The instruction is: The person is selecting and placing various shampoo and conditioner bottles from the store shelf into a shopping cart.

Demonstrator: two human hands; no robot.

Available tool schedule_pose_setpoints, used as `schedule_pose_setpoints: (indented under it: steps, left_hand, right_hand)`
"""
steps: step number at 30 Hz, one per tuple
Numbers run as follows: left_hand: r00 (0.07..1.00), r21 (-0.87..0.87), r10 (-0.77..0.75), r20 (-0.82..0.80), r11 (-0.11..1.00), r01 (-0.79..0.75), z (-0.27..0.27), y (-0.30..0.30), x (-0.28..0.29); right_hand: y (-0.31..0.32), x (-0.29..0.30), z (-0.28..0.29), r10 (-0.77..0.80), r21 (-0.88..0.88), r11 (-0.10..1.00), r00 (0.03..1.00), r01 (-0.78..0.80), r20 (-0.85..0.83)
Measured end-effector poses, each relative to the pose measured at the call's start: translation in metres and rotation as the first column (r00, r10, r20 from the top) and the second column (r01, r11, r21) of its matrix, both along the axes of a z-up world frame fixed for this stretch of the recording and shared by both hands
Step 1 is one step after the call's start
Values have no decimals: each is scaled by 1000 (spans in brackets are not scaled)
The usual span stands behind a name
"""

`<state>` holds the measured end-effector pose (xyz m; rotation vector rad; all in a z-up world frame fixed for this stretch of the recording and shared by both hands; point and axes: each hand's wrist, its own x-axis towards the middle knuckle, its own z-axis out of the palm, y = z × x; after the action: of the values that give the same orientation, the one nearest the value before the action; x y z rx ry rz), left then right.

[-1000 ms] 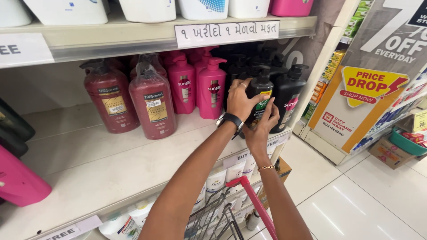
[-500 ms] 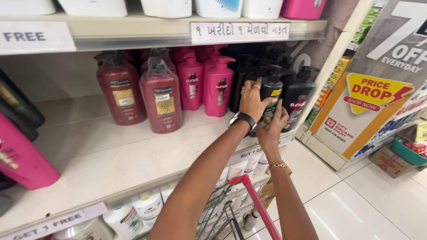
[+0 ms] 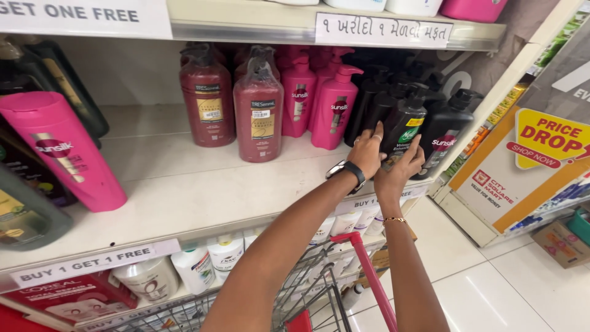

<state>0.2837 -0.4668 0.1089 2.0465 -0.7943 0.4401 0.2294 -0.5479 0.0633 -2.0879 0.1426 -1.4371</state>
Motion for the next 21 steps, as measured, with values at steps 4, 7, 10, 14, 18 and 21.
schedule_pose_setpoints:
  steps: [4, 7, 10, 14, 18, 21]
  left_hand:
    - [997, 20, -71, -10, 997, 71, -10, 6, 8]
    - [991, 40, -128, -49, 991, 130, -13, 7, 7]
    - [987, 51, -140, -75, 988, 144, -19, 9, 2]
    - [985, 48, -168, -41, 984, 170, -32, 25, -14]
    - [964, 66, -266, 11, 962, 265, -49, 62, -44]
    - [941, 123, -337, 25, 935, 331, -72, 107, -80]
  right_hand:
    - [8, 1, 5, -16, 34, 999, 1000, 17, -20]
    - [7, 4, 1, -52, 43, 998, 998, 53, -32]
    - [7, 3, -1, -84, 5, 996, 996, 84, -9]
    - [6, 4, -2, -81, -18, 997, 997, 81, 16]
    - [5, 4, -4, -84, -16, 996, 996, 85, 17]
    - [3, 1, -9, -38, -31, 999, 999, 39, 34]
